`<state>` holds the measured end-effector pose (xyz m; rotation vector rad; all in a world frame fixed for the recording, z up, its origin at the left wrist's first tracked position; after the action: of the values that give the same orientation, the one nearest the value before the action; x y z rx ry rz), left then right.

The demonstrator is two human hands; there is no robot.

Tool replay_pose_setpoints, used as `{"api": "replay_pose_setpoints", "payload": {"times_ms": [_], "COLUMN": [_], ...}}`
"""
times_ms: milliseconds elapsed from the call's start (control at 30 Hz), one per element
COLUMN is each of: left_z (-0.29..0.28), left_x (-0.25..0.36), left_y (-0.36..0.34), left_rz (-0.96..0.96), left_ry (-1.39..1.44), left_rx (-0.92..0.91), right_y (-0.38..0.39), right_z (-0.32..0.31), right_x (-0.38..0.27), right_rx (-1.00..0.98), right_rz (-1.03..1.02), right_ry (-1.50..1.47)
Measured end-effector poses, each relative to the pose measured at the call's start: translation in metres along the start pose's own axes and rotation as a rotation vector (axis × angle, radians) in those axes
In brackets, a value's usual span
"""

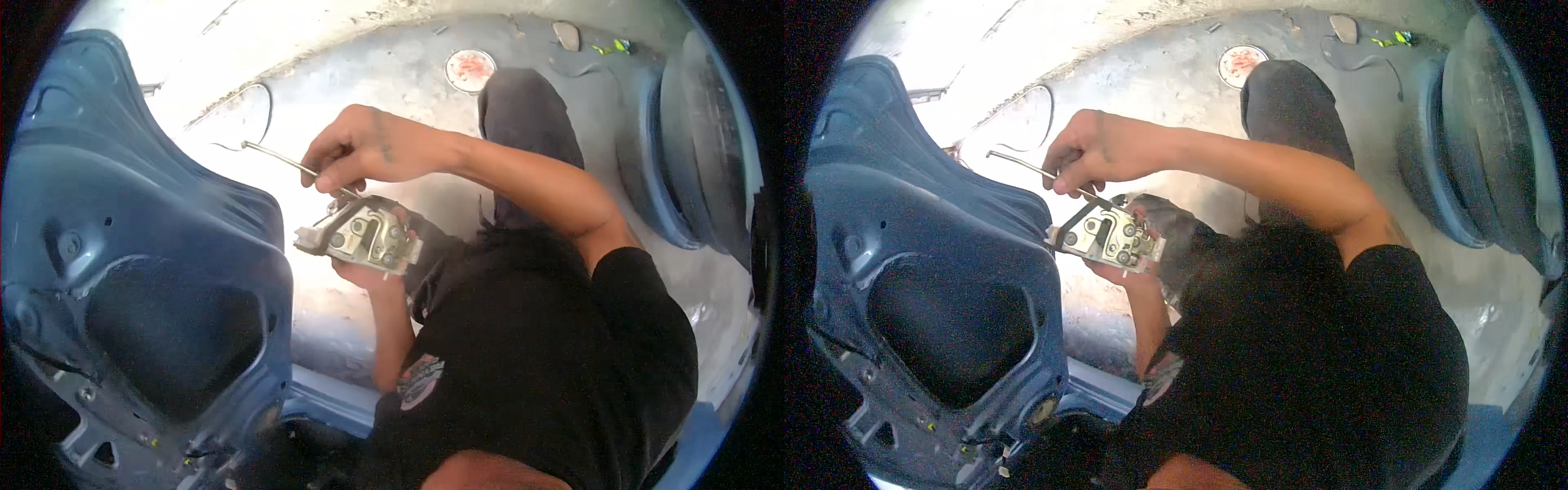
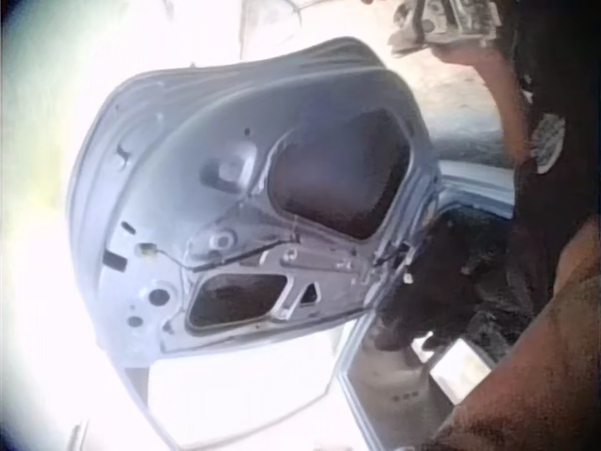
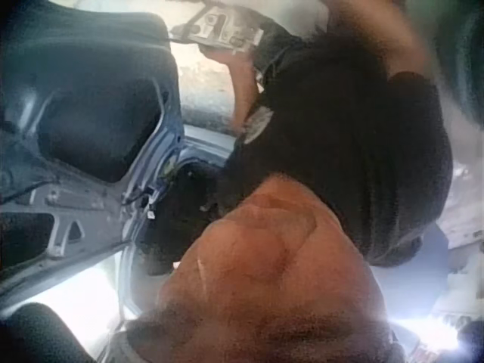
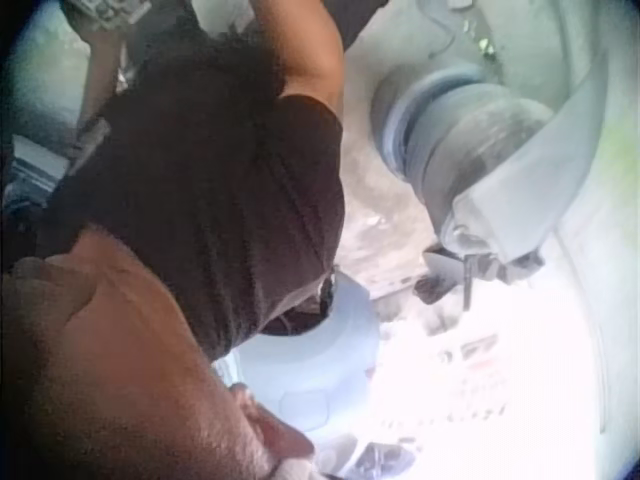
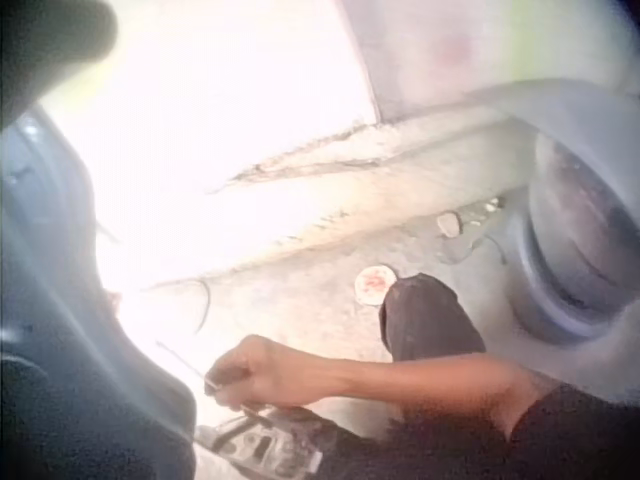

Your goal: The person manipulates a car door latch mechanism with their hands while kneeling on the floor. They handle the connecting rods and adjust the components of the latch assembly.

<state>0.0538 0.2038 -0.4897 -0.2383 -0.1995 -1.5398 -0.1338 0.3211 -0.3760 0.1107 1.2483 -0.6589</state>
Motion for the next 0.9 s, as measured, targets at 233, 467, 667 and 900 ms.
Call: {"api": "replay_pose_setpoints", "payload": {"times_ms": [233,467,667,900], "left_z": [0.003,0.017,-0.001,-0.002], "left_x": [0.001,0.008,0.002,-0.005], "left_y": [-0.001,0.022,0.029,0.037], "left_rz": [0.041,0.039,0.096,0.172], "left_ry": [-0.114,-0.405,-0.45,-0.321], "left_rx": [0.064,0.657,0.139,-0.08], "right_y": [-0.001,-0.01,-0.004,-0.003], "right_z": [0.0,0.013,0.014,0.038], "right_x": [-0.001,0.003,-0.041,-0.03], "right_rx": [0.024,0.038,0.087,0.129], "right_rz": [0.015,-0.015,0.018,0.24], "right_ry": [0.015,0.148,0.198,0.075]}}
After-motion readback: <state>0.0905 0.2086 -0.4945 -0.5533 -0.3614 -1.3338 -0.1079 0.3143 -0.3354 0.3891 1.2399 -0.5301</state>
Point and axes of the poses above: each hand's wrist, its own y-axis away from the middle knuckle, its own z-axis out of the palm, x = y × z, the point moved 3 cm from there along -y, towards the middle knuckle, and after that the axes turned 11 degrees about -y, right-handed, at the moved point
